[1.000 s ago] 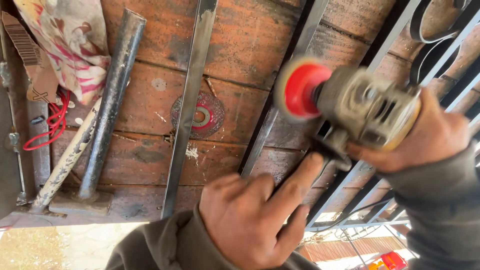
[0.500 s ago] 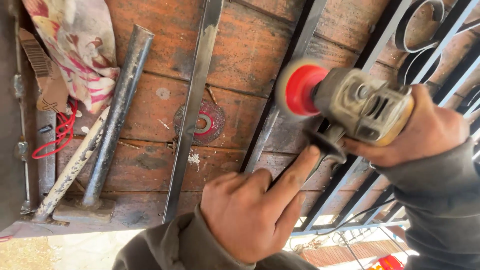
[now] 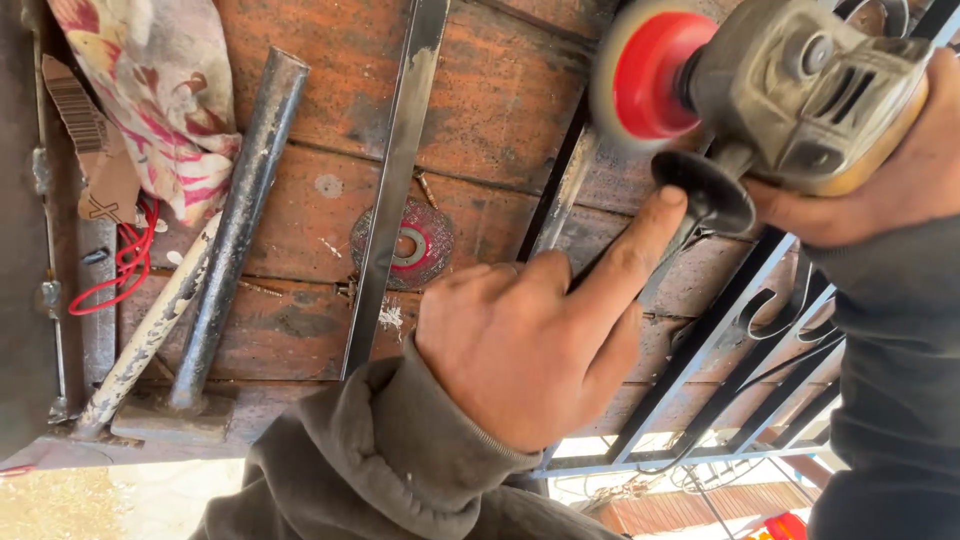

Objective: Polishing a metal frame using an angle grinder with a wire brush attachment.

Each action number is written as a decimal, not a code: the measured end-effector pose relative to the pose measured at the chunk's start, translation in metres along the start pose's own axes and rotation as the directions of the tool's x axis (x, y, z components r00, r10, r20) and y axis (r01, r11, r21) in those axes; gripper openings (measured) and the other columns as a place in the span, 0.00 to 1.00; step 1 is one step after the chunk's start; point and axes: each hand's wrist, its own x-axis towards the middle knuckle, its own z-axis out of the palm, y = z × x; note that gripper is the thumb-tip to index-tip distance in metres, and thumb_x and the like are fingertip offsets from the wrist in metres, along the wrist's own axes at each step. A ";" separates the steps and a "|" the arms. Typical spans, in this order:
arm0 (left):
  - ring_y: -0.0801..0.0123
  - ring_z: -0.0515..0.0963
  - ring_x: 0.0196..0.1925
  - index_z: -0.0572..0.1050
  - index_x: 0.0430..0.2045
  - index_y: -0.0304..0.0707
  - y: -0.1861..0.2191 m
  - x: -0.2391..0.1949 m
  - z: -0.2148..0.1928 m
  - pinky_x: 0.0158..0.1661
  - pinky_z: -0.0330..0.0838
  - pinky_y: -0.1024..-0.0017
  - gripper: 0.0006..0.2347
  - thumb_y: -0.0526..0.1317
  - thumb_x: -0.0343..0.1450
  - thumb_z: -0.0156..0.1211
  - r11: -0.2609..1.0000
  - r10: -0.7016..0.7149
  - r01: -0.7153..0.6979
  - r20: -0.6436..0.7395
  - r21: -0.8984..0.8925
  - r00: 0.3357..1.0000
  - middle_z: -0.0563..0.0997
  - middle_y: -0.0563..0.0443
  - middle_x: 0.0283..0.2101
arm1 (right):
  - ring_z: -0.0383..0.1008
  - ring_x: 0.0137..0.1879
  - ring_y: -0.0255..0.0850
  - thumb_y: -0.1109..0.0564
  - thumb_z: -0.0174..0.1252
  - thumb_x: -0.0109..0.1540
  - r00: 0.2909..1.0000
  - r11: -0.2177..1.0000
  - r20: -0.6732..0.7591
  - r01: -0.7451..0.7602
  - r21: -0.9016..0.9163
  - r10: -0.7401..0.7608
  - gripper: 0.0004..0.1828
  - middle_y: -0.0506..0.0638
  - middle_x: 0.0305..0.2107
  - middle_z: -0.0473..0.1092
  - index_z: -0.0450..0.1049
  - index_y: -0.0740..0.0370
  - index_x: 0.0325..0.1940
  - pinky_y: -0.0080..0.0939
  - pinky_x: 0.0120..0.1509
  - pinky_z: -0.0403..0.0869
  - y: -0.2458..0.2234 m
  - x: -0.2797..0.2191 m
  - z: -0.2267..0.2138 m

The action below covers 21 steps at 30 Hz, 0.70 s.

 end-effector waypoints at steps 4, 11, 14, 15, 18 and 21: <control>0.68 0.66 0.10 0.70 0.67 0.44 0.010 -0.019 -0.007 0.17 0.66 0.63 0.26 0.44 0.70 0.61 1.000 -0.005 0.006 0.071 -0.018 0.997 0.67 0.54 0.14 | 0.82 0.33 0.50 0.43 0.84 0.38 0.956 0.601 0.003 -0.182 -0.779 0.293 0.54 0.64 0.39 0.80 0.64 0.80 0.52 0.45 0.40 0.80 -0.015 -0.028 0.007; 0.66 0.67 0.14 0.69 0.68 0.45 -0.003 -0.002 0.000 0.21 0.66 0.62 0.25 0.45 0.73 0.62 0.999 0.028 -0.027 -0.017 0.026 0.999 0.67 0.53 0.17 | 0.80 0.57 0.38 0.43 0.74 0.63 0.995 0.996 -0.043 0.092 0.002 -0.092 0.40 0.54 0.52 0.75 0.63 0.78 0.59 0.37 0.65 0.80 -0.003 0.000 -0.001; 0.66 0.67 0.14 0.70 0.69 0.43 0.002 -0.023 0.003 0.21 0.66 0.63 0.26 0.44 0.73 0.63 0.999 0.040 -0.040 0.002 0.007 0.999 0.67 0.54 0.18 | 0.82 0.44 0.43 0.49 0.78 0.54 0.999 0.924 -0.032 0.000 -0.382 -0.014 0.40 0.61 0.44 0.77 0.64 0.79 0.53 0.37 0.46 0.80 -0.011 -0.017 0.004; 0.67 0.67 0.15 0.70 0.68 0.42 0.005 -0.032 0.005 0.22 0.67 0.63 0.26 0.45 0.73 0.64 0.998 0.054 -0.054 0.014 -0.034 0.998 0.67 0.54 0.18 | 0.82 0.38 0.46 0.44 0.83 0.43 0.986 0.778 0.038 -0.102 -0.621 0.160 0.49 0.61 0.38 0.79 0.66 0.78 0.52 0.41 0.41 0.80 -0.015 -0.022 0.006; 0.68 0.66 0.16 0.71 0.68 0.46 0.006 -0.035 0.009 0.23 0.67 0.64 0.26 0.45 0.72 0.65 0.996 0.074 -0.074 0.006 -0.051 0.997 0.66 0.54 0.19 | 0.81 0.39 0.47 0.44 0.84 0.39 0.973 0.746 0.014 -0.168 -0.644 0.231 0.52 0.62 0.37 0.78 0.65 0.80 0.52 0.42 0.42 0.80 -0.003 -0.031 0.001; 0.68 0.65 0.16 0.73 0.66 0.53 0.005 -0.038 0.011 0.24 0.66 0.64 0.26 0.46 0.70 0.66 0.994 0.108 -0.108 -0.006 -0.014 0.994 0.65 0.54 0.20 | 0.82 0.41 0.46 0.50 0.81 0.43 0.991 0.858 -0.015 -0.125 -0.497 0.136 0.45 0.65 0.39 0.77 0.65 0.82 0.49 0.40 0.41 0.80 -0.001 -0.025 0.000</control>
